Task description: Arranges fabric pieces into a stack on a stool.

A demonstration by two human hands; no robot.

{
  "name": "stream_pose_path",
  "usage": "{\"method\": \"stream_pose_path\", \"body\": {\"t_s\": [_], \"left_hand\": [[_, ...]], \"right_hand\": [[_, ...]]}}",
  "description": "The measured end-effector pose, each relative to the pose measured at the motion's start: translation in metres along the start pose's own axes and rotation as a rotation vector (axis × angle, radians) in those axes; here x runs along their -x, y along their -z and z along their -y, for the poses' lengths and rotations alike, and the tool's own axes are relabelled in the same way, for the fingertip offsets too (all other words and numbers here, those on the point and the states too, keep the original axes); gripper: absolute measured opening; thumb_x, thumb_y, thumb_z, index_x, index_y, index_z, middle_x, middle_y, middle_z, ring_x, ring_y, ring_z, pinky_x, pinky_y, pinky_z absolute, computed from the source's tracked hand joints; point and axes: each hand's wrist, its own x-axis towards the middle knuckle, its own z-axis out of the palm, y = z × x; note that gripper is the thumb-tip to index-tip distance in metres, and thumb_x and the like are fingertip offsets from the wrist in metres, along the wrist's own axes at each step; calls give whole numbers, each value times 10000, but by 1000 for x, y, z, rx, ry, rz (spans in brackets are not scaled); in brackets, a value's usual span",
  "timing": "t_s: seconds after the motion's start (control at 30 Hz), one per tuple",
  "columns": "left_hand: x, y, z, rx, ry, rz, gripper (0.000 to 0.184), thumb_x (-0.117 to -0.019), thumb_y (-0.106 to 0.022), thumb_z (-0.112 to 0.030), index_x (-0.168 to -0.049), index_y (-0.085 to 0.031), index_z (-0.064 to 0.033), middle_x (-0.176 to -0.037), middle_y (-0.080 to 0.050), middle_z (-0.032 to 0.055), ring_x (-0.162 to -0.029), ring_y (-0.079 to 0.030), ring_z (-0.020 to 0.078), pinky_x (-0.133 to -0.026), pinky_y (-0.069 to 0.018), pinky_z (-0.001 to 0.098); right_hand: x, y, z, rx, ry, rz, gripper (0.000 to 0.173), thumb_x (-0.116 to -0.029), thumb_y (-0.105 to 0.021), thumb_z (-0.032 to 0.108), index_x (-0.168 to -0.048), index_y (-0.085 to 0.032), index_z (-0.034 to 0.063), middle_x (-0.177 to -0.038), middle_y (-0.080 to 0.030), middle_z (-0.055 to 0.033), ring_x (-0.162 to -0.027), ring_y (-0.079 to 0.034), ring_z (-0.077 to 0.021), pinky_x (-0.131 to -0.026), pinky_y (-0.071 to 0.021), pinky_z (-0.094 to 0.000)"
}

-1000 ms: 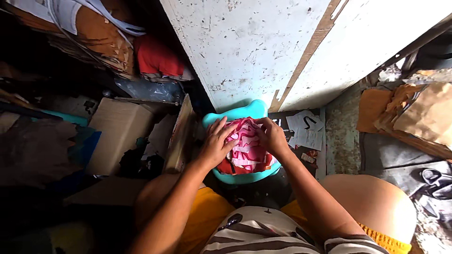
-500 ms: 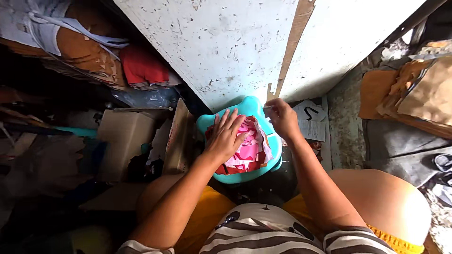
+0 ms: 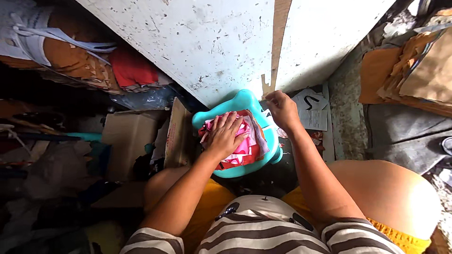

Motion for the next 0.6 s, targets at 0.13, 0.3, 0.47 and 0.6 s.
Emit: {"method": "stream_pose_path", "body": {"t_s": [0.13, 0.3, 0.47, 0.6], "left_hand": [[5, 24, 13, 225, 15, -101, 593, -1087, -341, -465, -1555, -450, -116, -1639, -351, 153, -1533, -282, 357, -1225, -162, 647], [32, 70, 54, 373, 280, -339, 444, -1055, -520, -339, -1390, -614, -63, -1587, -398, 226, -1490, -344, 398, -1206, -280, 593], [57, 64, 71, 429, 485, -296, 255, -1009, -650, -259, -1117, -703, -35, -1489, -496, 227, -1435, -418, 382, -1152, -360, 585], [66, 41, 74, 504, 485, -130, 262, -975, -705, -294, -1039, -723, -40, -1448, -537, 205, -1412, -449, 352, -1148, -379, 563]], "right_hand": [[7, 2, 6, 26, 70, -54, 262, -1027, -580, 137, -1253, -651, 27, -1111, -685, -192, -1011, -676, -329, -894, -539, -520], [33, -29, 37, 224, 365, -86, 300, -1023, -576, 158, -1267, -651, 1, -1228, -643, -245, -1190, -595, -439, -979, -490, -607], [51, -104, 61, 501, 557, 168, 533, -1047, -495, 416, -1474, -550, 103, -1538, -473, -225, -1491, -342, -437, -1196, -227, -676], [53, -133, 59, 692, 452, 362, 683, -1040, -386, 602, -1602, -383, 213, -1645, -314, -222, -1527, -216, -489, -1172, -129, -753]]}}
